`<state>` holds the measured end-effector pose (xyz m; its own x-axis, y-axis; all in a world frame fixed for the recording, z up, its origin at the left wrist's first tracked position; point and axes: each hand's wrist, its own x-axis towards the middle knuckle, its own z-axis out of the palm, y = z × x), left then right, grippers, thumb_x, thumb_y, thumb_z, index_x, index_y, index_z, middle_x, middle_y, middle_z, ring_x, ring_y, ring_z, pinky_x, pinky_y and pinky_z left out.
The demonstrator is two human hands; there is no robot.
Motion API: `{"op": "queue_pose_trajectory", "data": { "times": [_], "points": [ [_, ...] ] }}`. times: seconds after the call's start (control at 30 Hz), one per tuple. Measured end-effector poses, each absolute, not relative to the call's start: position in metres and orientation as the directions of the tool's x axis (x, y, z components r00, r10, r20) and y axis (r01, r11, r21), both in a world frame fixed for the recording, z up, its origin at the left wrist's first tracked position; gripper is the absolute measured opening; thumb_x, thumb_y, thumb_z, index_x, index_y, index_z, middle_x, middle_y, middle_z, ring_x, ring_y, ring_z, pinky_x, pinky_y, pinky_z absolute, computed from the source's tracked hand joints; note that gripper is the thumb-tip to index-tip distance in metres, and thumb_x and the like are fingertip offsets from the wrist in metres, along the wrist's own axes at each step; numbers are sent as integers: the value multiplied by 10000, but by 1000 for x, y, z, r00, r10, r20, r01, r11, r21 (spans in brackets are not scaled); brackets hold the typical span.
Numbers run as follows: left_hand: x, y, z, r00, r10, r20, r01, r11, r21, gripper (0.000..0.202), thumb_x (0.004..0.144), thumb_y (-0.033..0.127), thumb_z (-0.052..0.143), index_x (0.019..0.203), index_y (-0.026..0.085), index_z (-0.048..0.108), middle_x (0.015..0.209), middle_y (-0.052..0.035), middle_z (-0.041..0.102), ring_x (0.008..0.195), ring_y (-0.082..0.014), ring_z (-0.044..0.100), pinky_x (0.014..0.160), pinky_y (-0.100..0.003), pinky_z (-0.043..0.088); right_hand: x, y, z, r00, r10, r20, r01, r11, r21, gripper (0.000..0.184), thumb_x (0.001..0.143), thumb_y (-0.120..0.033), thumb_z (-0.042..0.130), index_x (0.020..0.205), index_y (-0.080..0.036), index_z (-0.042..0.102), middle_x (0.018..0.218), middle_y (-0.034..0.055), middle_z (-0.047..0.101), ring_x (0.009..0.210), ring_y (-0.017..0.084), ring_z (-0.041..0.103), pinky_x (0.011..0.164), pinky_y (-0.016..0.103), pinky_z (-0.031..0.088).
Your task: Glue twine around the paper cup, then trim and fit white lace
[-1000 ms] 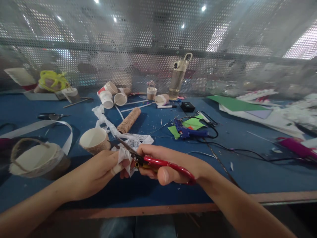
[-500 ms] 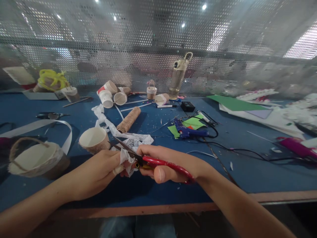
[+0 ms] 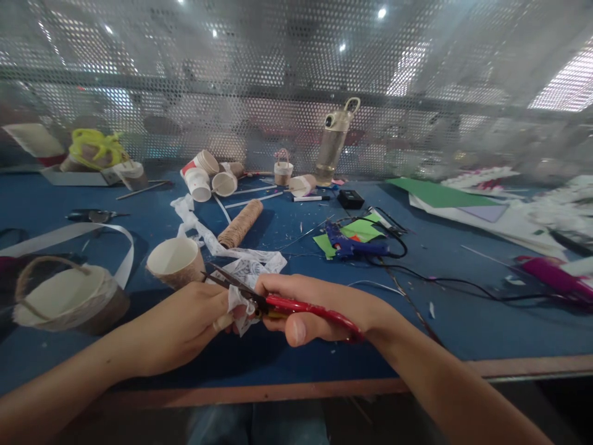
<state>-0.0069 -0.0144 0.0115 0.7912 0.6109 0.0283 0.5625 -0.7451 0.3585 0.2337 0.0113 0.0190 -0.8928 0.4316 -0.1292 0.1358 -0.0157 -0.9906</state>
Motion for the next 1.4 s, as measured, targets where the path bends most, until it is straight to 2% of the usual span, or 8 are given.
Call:
{"op": "queue_pose_trajectory", "data": {
  "times": [0.3, 0.43, 0.6, 0.77, 0.97, 1.1, 1.3, 1.4],
  "points": [
    [-5, -14, 8, 813, 581, 28, 541, -773, 332, 259, 958, 102, 363, 852, 177, 587, 854, -55, 693, 765, -208, 642, 691, -334, 455, 237, 13, 14, -876, 465, -130, 176, 57, -983, 764, 617, -819, 719, 968, -162, 548, 762, -38, 467, 622, 78, 341, 497, 191, 268],
    [-5, -13, 7, 808, 588, 23, 556, -776, 298, 232, 954, 104, 375, 836, 179, 560, 836, -55, 693, 742, -204, 643, 668, -324, 451, 238, 16, 10, -914, 392, -100, 120, 27, -992, 757, 675, -806, 699, 1026, -159, 524, 762, -42, 438, 618, 80, 319, 488, 197, 263],
    [-4, -13, 9, 811, 585, -30, 564, -765, 310, 214, 926, 75, 386, 877, 172, 571, 876, -68, 692, 789, -212, 649, 725, -331, 482, 239, 19, 9, -913, 391, -116, 148, 52, -988, 591, 789, -689, 698, 1024, -169, 541, 751, -38, 432, 621, 88, 325, 494, 202, 273],
    [-1, -14, 11, 818, 573, -43, 560, -778, 283, 202, 910, 62, 401, 865, 178, 561, 871, -69, 694, 786, -218, 643, 718, -334, 478, 240, 17, 16, -901, 421, -102, 158, 102, -982, 753, 649, -800, 729, 993, -152, 559, 743, -39, 463, 616, 83, 334, 500, 198, 270],
    [-2, -14, 8, 818, 575, -20, 559, -787, 260, 182, 920, 79, 412, 841, 191, 531, 822, -48, 677, 694, -192, 610, 629, -302, 441, 238, 8, 30, -885, 438, -160, 223, 98, -970, 981, 601, -959, 481, 1106, -120, 535, 805, -23, 431, 655, 96, 335, 526, 215, 322],
    [-2, -14, 6, 821, 571, 15, 547, -794, 267, 190, 936, 89, 407, 825, 197, 516, 794, -37, 664, 679, -191, 601, 631, -306, 432, 238, 11, 27, -903, 407, -139, 190, 88, -978, 897, 621, -908, 565, 1067, -130, 535, 787, -31, 432, 651, 92, 340, 522, 212, 310],
    [-1, -13, 7, 829, 559, 20, 525, -789, 319, 172, 973, 130, 391, 875, 188, 520, 861, -61, 674, 751, -207, 625, 687, -320, 453, 240, 13, 23, -864, 487, -125, 180, 67, -981, 801, 572, -856, 688, 934, -155, 547, 713, -62, 450, 590, 68, 338, 486, 197, 252],
    [-1, -13, 10, 825, 566, 9, 524, -770, 364, 195, 993, 147, 357, 873, 183, 508, 863, -70, 663, 730, -195, 616, 683, -312, 462, 240, 12, 19, -854, 510, -101, 120, 3, -993, 792, 586, -818, 742, 979, -155, 560, 742, -53, 468, 593, 72, 358, 508, 208, 270]
  ]
}}
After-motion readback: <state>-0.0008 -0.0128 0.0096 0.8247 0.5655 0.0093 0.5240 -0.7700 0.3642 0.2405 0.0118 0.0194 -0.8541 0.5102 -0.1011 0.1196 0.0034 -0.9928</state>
